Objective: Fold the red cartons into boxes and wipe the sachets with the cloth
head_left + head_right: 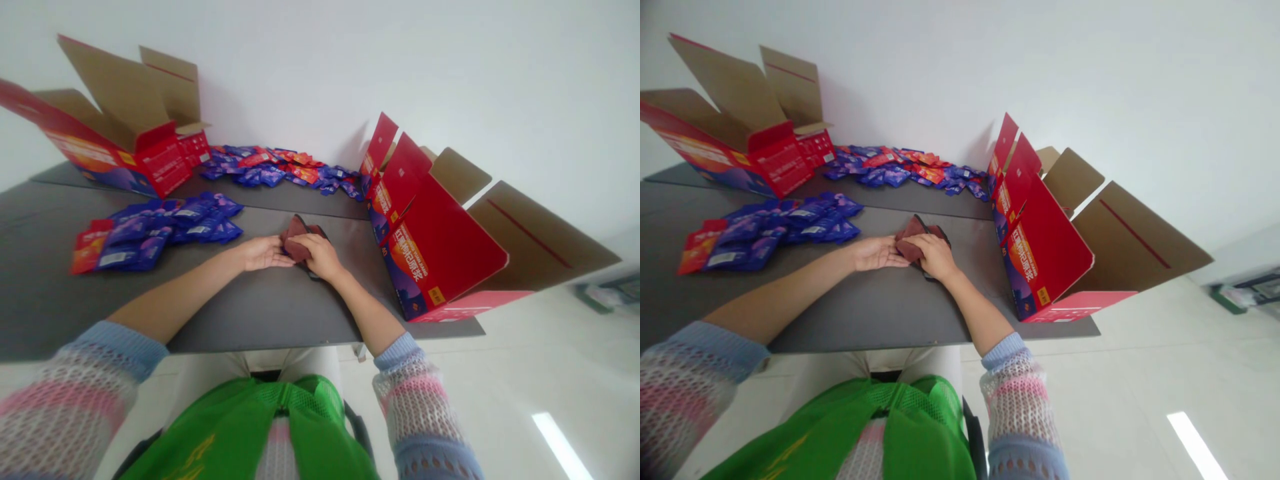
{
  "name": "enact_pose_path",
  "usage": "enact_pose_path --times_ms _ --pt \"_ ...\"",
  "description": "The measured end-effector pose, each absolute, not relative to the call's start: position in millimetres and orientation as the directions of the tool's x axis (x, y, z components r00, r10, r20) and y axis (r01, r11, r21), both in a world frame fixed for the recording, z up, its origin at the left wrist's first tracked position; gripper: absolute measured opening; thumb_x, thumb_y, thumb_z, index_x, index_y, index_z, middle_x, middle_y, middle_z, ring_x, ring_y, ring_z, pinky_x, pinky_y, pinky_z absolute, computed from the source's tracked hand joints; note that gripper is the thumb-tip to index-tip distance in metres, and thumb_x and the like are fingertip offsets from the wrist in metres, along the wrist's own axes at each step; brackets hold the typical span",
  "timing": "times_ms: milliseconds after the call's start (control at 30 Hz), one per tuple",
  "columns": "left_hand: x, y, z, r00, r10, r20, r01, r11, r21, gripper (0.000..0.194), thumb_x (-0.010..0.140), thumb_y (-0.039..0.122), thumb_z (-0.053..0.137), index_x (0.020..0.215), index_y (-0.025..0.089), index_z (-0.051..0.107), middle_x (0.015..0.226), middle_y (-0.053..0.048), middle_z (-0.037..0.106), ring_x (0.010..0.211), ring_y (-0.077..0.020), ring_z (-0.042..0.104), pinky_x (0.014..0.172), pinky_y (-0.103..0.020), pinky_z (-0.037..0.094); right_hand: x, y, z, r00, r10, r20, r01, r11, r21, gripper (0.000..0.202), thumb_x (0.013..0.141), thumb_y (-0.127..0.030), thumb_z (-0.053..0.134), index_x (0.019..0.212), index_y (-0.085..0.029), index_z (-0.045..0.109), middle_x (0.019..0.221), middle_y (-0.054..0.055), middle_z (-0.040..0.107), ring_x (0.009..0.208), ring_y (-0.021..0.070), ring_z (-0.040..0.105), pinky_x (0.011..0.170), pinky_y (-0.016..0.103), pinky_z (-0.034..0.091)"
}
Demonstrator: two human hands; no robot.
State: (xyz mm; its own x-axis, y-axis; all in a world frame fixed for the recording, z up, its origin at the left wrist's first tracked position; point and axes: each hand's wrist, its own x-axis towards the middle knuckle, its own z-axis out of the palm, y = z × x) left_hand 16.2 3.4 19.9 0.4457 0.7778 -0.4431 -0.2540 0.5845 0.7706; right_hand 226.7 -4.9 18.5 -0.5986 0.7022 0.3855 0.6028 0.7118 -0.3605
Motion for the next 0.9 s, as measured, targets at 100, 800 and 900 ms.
enact_pose_path --times_ms 100,800,900 --pt "17.1 3.0 23.3 0.456 0.747 -0.484 -0.182 0.61 0.771 0.023 0.094 0.014 0.047 0.096 0.006 0.068 0.091 -0.021 0.075 0.087 -0.0298 0.075 0.092 -0.047 0.056 233.5 0.2 18.7 -0.523 0.784 0.335 0.707 0.618 -0.343 0.051 0.082 -0.01 0.055 0.129 -0.027 0.065 0.128 0.003 0.067 0.119 0.0259 0.058 0.1 0.041 0.048" --pt "12.2 3.1 12.4 0.584 0.725 -0.364 -0.162 0.544 0.823 0.032 0.066 -0.002 0.08 0.096 0.005 0.073 0.097 -0.019 0.077 0.093 -0.0288 0.075 0.101 -0.048 0.053 239.4 3.4 20.6 -0.702 0.572 0.425 0.414 0.813 -0.41 0.059 0.071 -0.001 0.052 0.12 -0.025 0.072 0.126 0.005 0.07 0.122 0.0194 0.062 0.107 0.041 0.046" --pt "12.5 4.7 12.7 0.595 0.716 -0.366 -0.186 0.565 0.804 0.026 0.068 0.007 0.084 0.091 0.006 0.072 0.098 -0.021 0.076 0.096 -0.033 0.074 0.098 -0.052 0.054 241.2 7.3 21.5 -0.664 0.633 0.398 0.5 0.772 -0.392 0.062 0.07 0.002 0.052 0.12 -0.028 0.073 0.126 0.002 0.071 0.121 0.0195 0.062 0.107 0.041 0.046"
